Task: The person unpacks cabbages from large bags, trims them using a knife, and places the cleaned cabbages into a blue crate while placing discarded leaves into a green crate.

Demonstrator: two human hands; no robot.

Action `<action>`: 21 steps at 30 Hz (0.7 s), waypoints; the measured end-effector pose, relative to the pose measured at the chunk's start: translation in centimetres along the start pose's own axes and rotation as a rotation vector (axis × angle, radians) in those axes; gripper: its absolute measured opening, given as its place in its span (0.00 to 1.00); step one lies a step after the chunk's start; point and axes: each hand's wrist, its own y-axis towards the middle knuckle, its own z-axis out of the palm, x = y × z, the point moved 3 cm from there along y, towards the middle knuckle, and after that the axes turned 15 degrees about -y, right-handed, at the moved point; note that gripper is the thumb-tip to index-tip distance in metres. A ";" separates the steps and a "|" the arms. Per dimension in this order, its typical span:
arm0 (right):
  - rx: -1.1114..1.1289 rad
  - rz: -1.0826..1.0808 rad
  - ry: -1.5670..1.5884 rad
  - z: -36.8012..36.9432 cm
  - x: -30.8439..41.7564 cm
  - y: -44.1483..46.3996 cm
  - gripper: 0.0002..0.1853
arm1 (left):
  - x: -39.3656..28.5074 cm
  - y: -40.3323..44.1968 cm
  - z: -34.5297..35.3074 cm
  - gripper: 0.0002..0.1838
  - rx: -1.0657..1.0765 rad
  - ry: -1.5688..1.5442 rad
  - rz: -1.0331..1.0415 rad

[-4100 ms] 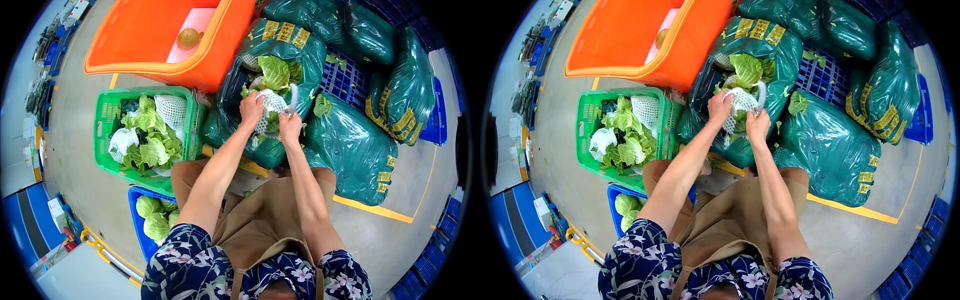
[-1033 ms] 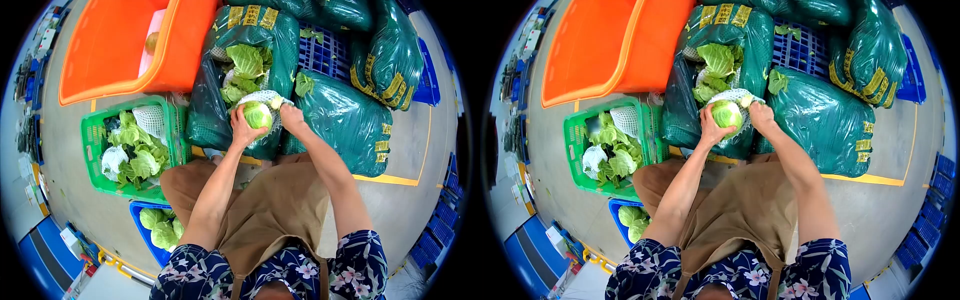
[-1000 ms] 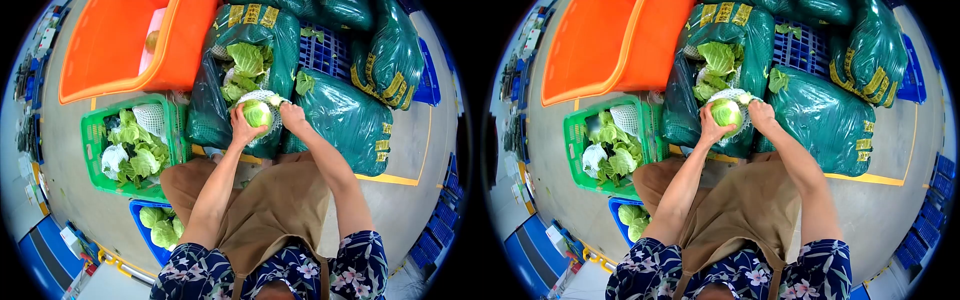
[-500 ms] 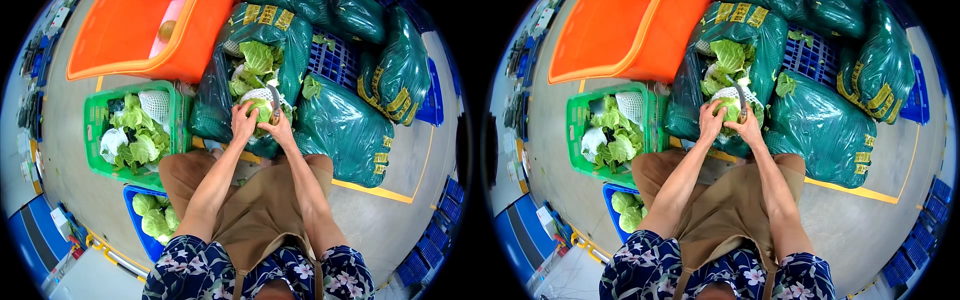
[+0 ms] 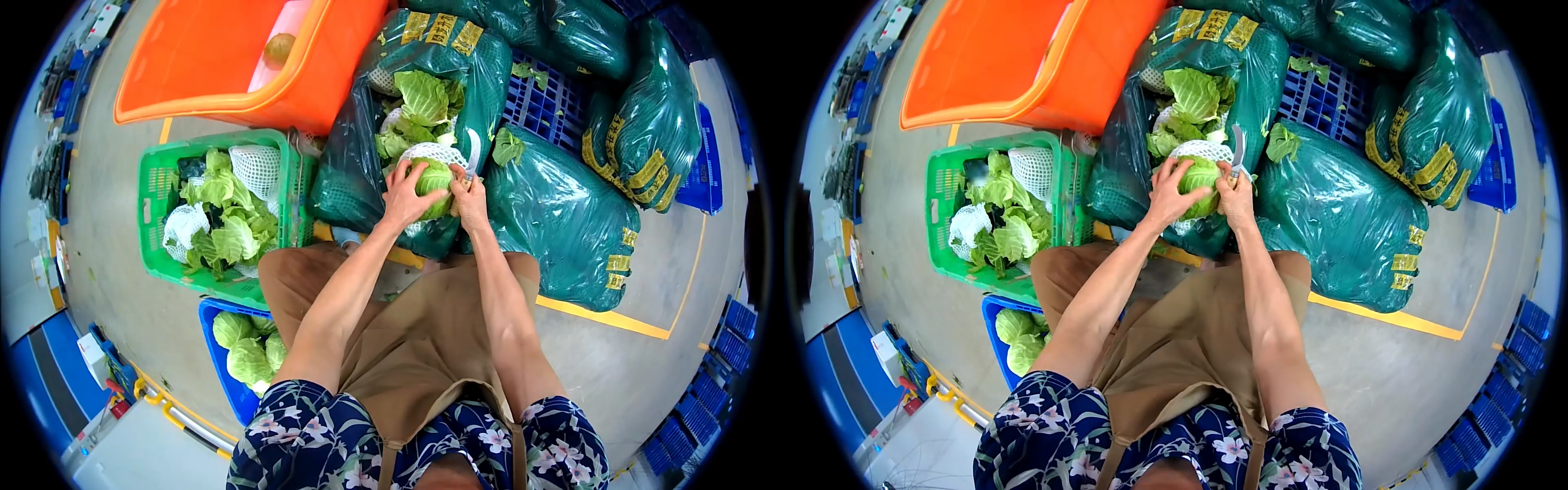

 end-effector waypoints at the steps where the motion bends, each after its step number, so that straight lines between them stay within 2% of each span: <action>1: -0.003 0.045 -0.034 0.3 1.1 -0.7 0.20 | -0.1 -0.2 0.3 0.42 0.023 0.010 0.049; 2: -0.007 0.088 -0.067 0.7 1.7 -1.2 0.20 | 0.0 -0.3 0.6 0.47 0.046 0.022 0.100; 3: -0.064 0.019 -0.197 1.3 1.8 -1.3 0.22 | 0.1 -0.1 1.0 0.52 0.066 0.033 0.152; 4: -0.104 -0.052 -0.472 1.8 2.2 -1.6 0.20 | 0.3 0.1 1.4 0.55 0.060 0.107 0.166; 6: -0.161 -0.036 -0.849 3.0 5.3 -2.5 0.18 | 0.7 0.0 2.5 0.61 0.058 0.255 0.184; 7: -0.188 0.004 -0.818 3.0 5.6 -2.1 0.15 | 0.5 0.1 2.2 0.63 0.088 0.170 0.193; 10: -0.256 0.166 -0.380 1.1 0.3 1.9 0.04 | -0.2 0.0 1.6 0.64 0.141 0.149 0.116; 11: -0.187 0.288 -0.205 0.8 0.7 2.1 0.04 | -0.5 -0.3 1.6 0.64 0.152 0.148 0.097; 12: -0.091 0.345 -0.223 0.1 0.9 2.4 0.07 | -0.5 -0.5 1.6 0.64 0.154 0.155 0.110; 14: -0.034 0.452 0.082 0.4 3.8 1.2 0.05 | -0.6 -0.7 1.9 0.64 0.152 0.165 0.134; 16: 0.123 0.294 -0.091 1.8 8.5 0.0 0.04 | -0.7 -0.6 2.6 0.59 0.120 0.144 0.116; 18: 0.022 0.269 -0.075 2.7 9.3 0.6 0.08 | -1.2 -0.1 2.8 0.54 0.087 0.134 0.109; 19: 0.009 0.267 -0.044 2.4 9.4 1.1 0.10 | -1.6 0.1 2.7 0.45 0.074 0.123 0.063; 21: -0.063 0.281 -0.071 0.4 9.1 1.4 0.13 | -2.2 0.1 2.7 0.41 0.075 0.168 0.084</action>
